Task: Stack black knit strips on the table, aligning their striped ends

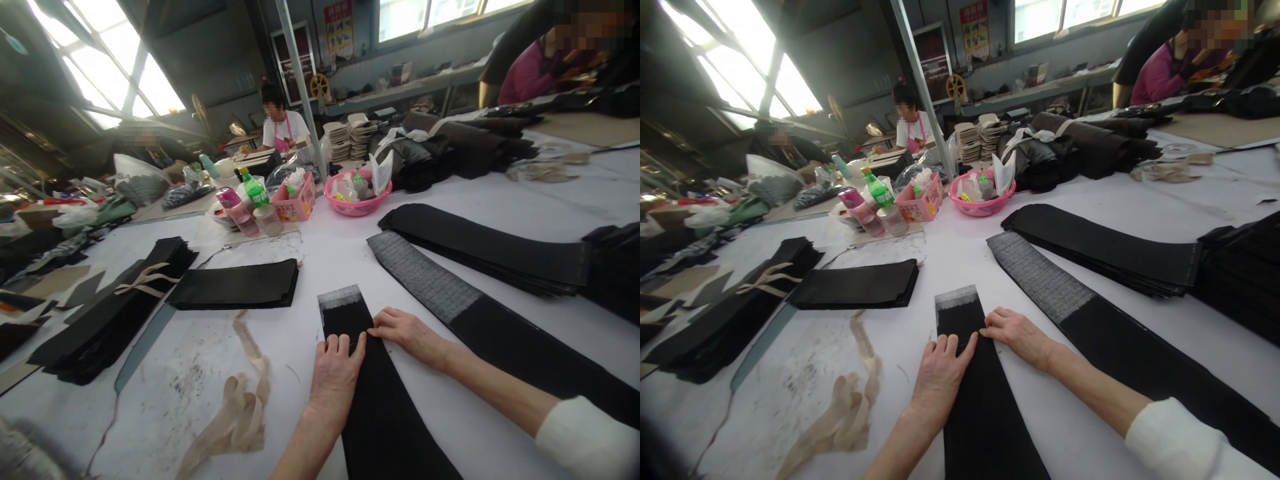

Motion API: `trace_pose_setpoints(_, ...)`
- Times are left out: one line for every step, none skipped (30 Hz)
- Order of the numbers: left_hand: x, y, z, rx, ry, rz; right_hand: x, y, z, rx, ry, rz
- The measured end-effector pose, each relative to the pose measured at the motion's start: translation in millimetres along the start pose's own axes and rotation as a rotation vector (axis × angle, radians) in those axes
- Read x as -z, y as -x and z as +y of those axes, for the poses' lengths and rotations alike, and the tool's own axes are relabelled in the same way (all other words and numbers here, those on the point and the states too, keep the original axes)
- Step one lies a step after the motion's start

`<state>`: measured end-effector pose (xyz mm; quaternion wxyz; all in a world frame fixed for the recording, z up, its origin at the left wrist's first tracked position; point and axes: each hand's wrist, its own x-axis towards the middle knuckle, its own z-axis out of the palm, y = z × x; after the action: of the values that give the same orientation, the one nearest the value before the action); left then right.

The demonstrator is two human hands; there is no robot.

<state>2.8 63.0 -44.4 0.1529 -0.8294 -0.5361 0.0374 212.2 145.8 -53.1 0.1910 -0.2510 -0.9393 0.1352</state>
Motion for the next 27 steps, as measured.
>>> trace_pose_setpoints(-0.3, -0.3, 0.2, 0.001, 0.0, 0.002, 0.7, 0.8, 0.1, -0.004, -0.008, 0.002)
trace_pose_setpoints(-0.5, -0.6, 0.5, 0.002, -0.002, 0.004, 1.2, 1.6, 0.4, -0.007, -0.015, 0.005)
trace_pose_setpoints(-0.6, -0.8, 0.9, 0.003, -0.004, 0.007, 1.4, 2.4, 0.6, -0.01, -0.021, 0.007)
trace_pose_setpoints(-0.6, -0.9, 1.2, 0.003, -0.006, 0.007, 1.2, 3.0, 1.0, -0.012, -0.025, 0.008)
trace_pose_setpoints(-0.4, -1.0, 1.6, 0.003, -0.008, 0.008, 0.8, 3.5, 1.3, -0.011, -0.026, 0.01)
trace_pose_setpoints(-0.2, -1.0, 2.0, 0.003, -0.011, 0.007, 0.2, 3.9, 1.6, -0.009, -0.024, 0.011)
trace_pose_setpoints(0.0, -1.0, 2.3, 0.004, -0.014, 0.003, -0.5, 4.2, 1.7, -0.006, -0.018, 0.011)
trace_pose_setpoints(0.2, -1.1, 2.7, 0.004, -0.016, -0.001, -1.2, 4.4, 1.7, -0.002, -0.005, 0.013)
trace_pose_setpoints(0.4, -1.3, 3.0, 0.003, -0.018, -0.006, -1.7, 4.7, 1.3, 0.002, 0.013, 0.015)
trace_pose_setpoints(0.6, -1.5, 3.3, 0.003, -0.021, -0.01, -2.1, 5.0, 0.8, 0.005, 0.035, 0.014)
trace_pose_setpoints(0.9, -1.7, 3.6, 0.003, -0.023, -0.013, -2.3, 5.6, 0.0, 0.005, 0.058, 0.011)
trace_pose_setpoints(1.1, -1.9, 3.9, 0.004, -0.024, -0.016, -2.4, 6.5, -0.8, 0.0, 0.081, 0.008)
trace_pose_setpoints(1.4, -2.2, 4.3, 0.006, -0.024, -0.016, -2.2, 7.7, -1.7, -0.008, 0.1, 0.005)
trace_pose_setpoints(1.7, -2.4, 4.7, 0.009, -0.024, -0.015, -2.0, 9.1, -2.6, -0.018, 0.11, 0.004)
trace_pose_setpoints(2.1, -2.5, 5.3, 0.014, -0.023, -0.013, -1.6, 10.6, -3.6, -0.033, 0.115, 0.007)
trace_pose_setpoints(2.6, -2.5, 5.9, 0.019, -0.02, -0.01, -1.2, 11.8, -4.8, -0.055, 0.113, 0.018)
trace_pose_setpoints(3.2, -2.4, 6.6, 0.024, -0.016, -0.007, -0.9, 12.6, -6.3, -0.083, 0.106, 0.034)
trace_pose_setpoints(3.9, -2.3, 7.3, 0.029, -0.012, -0.004, -0.9, 12.5, -8.4, -0.118, 0.097, 0.06)
trace_pose_setpoints(4.6, -2.0, 7.7, 0.033, -0.006, -0.001, -1.4, 11.3, -11.0, -0.155, 0.086, 0.094)
trace_pose_setpoints(5.2, -1.5, 7.8, 0.037, 0.001, 0.004, -2.6, 8.9, -14.3, -0.192, 0.069, 0.13)
trace_pose_setpoints(5.6, -0.8, 7.5, 0.04, 0.01, 0.012, -4.7, 5.4, -18.1, -0.221, 0.044, 0.158)
trace_pose_setpoints(5.7, 0.3, 6.5, 0.045, 0.022, 0.023, -7.6, 1.1, -22.2, -0.235, 0.015, 0.176)
trace_pose_setpoints(5.4, 1.8, 4.8, 0.057, 0.037, 0.034, -11.2, -3.8, -26.3, -0.237, -0.012, 0.177)
trace_pose_setpoints(4.5, 3.8, 2.5, 0.076, 0.058, 0.044, -15.3, -8.8, -30.1, -0.233, -0.031, 0.165)
trace_pose_setpoints(3.0, 6.3, -0.3, 0.104, 0.085, 0.053, -19.5, -13.4, -33.3, -0.226, -0.036, 0.144)
trace_pose_setpoints(1.0, 9.2, -3.5, 0.142, 0.117, 0.061, -23.2, -17.4, -35.8, -0.216, -0.025, 0.123)
trace_pose_setpoints(-1.5, 12.2, -6.7, 0.183, 0.154, 0.07, -26.3, -20.7, -37.5, -0.204, -0.002, 0.104)
